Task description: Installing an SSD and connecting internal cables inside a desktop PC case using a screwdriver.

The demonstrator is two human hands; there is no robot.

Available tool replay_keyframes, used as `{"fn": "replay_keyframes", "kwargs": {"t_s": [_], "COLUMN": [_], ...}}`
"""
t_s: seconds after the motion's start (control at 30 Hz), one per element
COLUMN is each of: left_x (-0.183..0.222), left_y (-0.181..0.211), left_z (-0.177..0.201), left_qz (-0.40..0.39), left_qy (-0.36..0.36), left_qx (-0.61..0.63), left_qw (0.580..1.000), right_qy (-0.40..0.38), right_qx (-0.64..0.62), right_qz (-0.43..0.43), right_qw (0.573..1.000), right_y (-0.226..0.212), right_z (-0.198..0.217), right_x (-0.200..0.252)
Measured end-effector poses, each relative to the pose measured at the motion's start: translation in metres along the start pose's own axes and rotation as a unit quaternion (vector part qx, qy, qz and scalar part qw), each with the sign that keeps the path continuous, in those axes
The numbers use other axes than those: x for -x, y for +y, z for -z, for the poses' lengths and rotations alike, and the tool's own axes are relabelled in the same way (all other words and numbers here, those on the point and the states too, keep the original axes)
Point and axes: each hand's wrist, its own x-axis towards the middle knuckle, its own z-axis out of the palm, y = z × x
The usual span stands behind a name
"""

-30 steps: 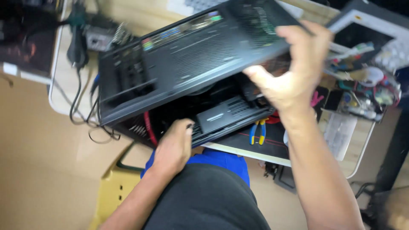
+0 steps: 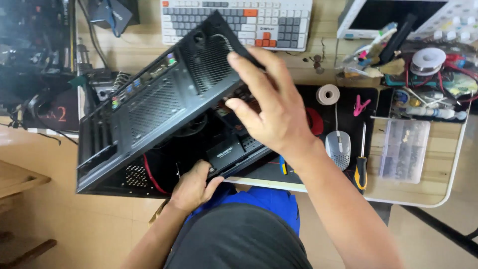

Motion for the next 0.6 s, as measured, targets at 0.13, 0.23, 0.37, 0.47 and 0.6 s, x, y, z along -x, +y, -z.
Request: {"fn": "replay_keyframes", "kwargs": {"t_s": [0.13,0.23,0.37,0.47,0.6], "left_x": [-0.002,-0.003,-0.005,-0.004,-0.011], "left_y": [0.011,0.013,0.026,0.026,0.019], "left_z": [0.005,0.004,0.018,0.036,0.018], "left_qz": [0.019,0.013,0.007,-0.014,-0.062], "left_qy": [-0.031,-0.042,-0.064,-0.079,-0.068], "left_qx": [0.015,0.006,0.055,0.063,0.054], "left_qw": [0.999,0.999,0.996,0.995,0.994], "right_qy": [-0.01,-0.018,0.035,0.005,-0.158], "right_qx": [0.004,0.017,0.137,0.132,0.186], "right_qz": [0.015,-0.002,-0.038,0.011,0.002], "right_qw": [1.0,1.0,0.989,0.991,0.97], "right_y": [-0.01,-0.022,-0.06,-0.053,-0.042], "right_z": [0.004,0.005,0.02,0.0,-0.06], "right_x": [-0.002,0.002,0.037,0.098,0.139]}}
